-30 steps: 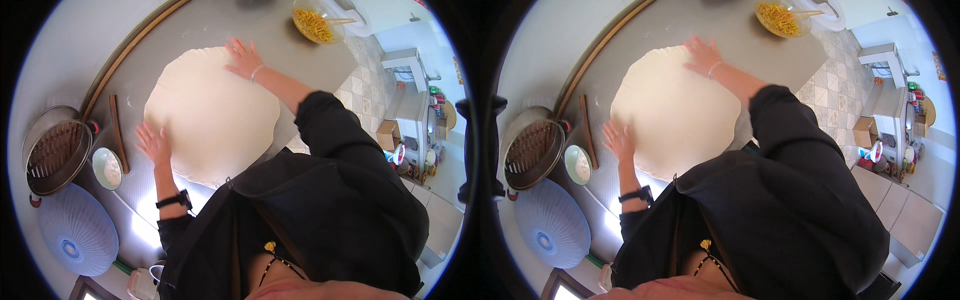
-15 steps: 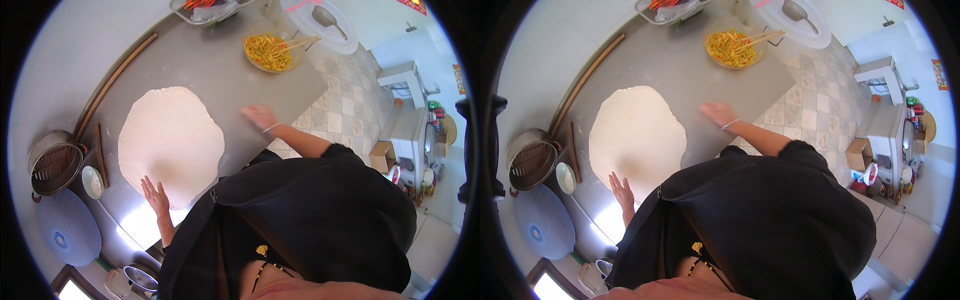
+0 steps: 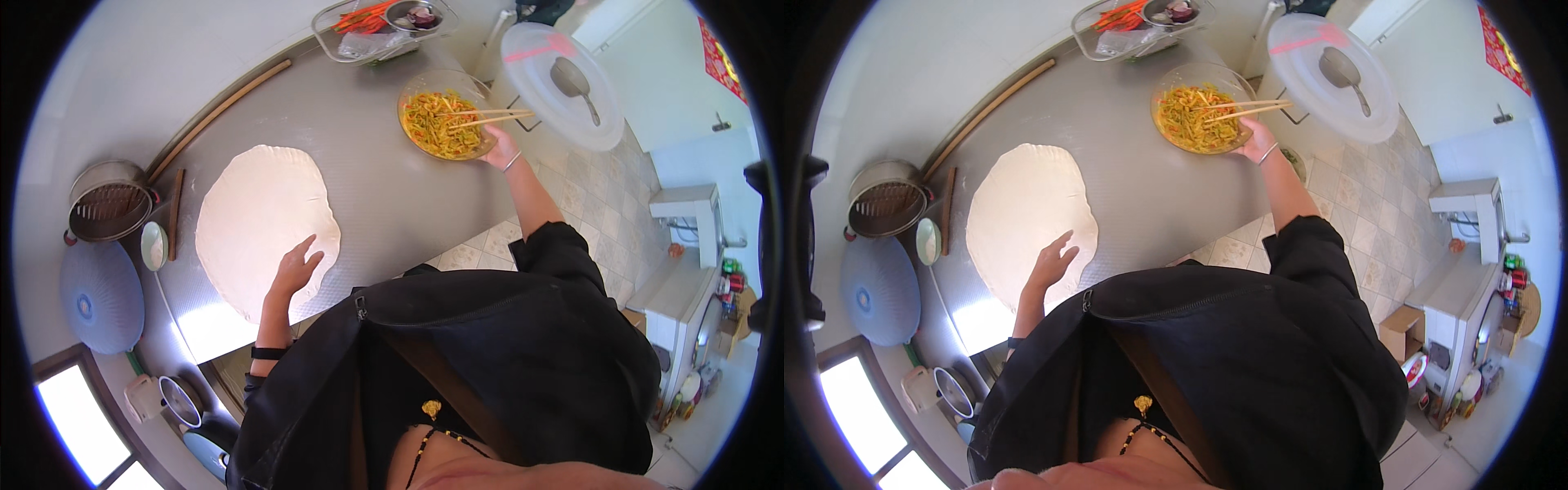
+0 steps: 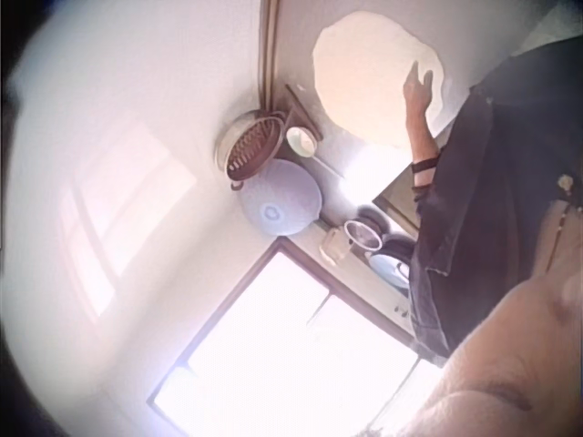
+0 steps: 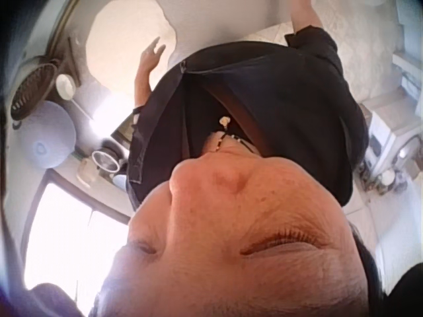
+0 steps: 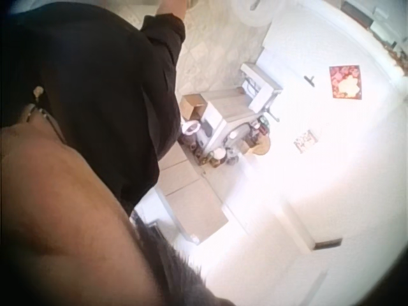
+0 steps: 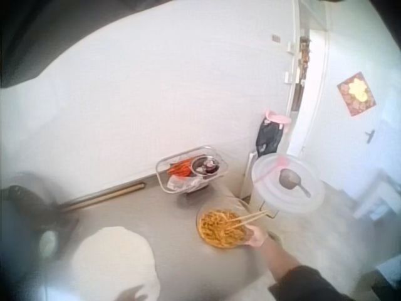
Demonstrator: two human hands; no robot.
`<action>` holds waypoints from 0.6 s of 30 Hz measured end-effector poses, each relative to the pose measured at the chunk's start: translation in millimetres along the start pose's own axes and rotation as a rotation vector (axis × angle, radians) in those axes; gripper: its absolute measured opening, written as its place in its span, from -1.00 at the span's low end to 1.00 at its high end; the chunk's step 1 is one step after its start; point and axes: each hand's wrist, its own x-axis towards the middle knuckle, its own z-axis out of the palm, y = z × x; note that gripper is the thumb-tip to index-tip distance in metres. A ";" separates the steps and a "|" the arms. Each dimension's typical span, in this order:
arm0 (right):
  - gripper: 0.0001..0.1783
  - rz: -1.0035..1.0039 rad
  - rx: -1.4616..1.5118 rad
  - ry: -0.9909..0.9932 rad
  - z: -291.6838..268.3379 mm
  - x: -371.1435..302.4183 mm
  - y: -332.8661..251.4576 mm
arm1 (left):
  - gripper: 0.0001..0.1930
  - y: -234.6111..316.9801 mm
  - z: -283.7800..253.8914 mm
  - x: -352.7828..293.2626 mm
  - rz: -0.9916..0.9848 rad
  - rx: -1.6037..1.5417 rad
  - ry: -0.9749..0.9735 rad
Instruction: The person rolls a ball of dough into a large, thin, roughly circular sheet using a wooden rolling pin on a floured countertop. They repeatedly rotate and lift the dough to ensure even thinning. At the end, they place a bowl of mixed vegetables onto the center of the sheet.
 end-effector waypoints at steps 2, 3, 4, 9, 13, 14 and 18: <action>-0.44 -0.017 0.009 -0.013 4.2 -1.6 5.5 | -0.44 19.1 5.4 1.8 -0.056 -0.118 0.001; -0.44 -0.020 0.014 0.045 8.0 -6.2 9.9 | -0.44 27.4 9.6 2.4 -0.080 -0.170 0.000; -0.42 -0.090 -0.027 -0.009 14.4 -12.6 14.6 | -0.43 34.4 12.5 3.1 -0.115 -0.224 0.019; -0.34 -0.054 -0.142 -0.138 90.5 -55.0 64.0 | -0.15 51.2 5.6 8.2 -0.036 -0.859 0.010; -0.34 0.101 -0.221 -0.247 178.5 -72.9 124.5 | 0.00 31.5 -37.4 -8.8 0.110 -1.313 -0.080; -0.34 0.139 -0.249 -0.287 197.7 -78.4 141.8 | -0.01 21.3 -50.4 -20.9 0.170 -1.350 -0.124; -0.30 0.261 -0.403 -0.530 270.8 -86.4 209.1 | -0.04 -32.0 -87.6 -87.3 0.095 -1.422 -0.037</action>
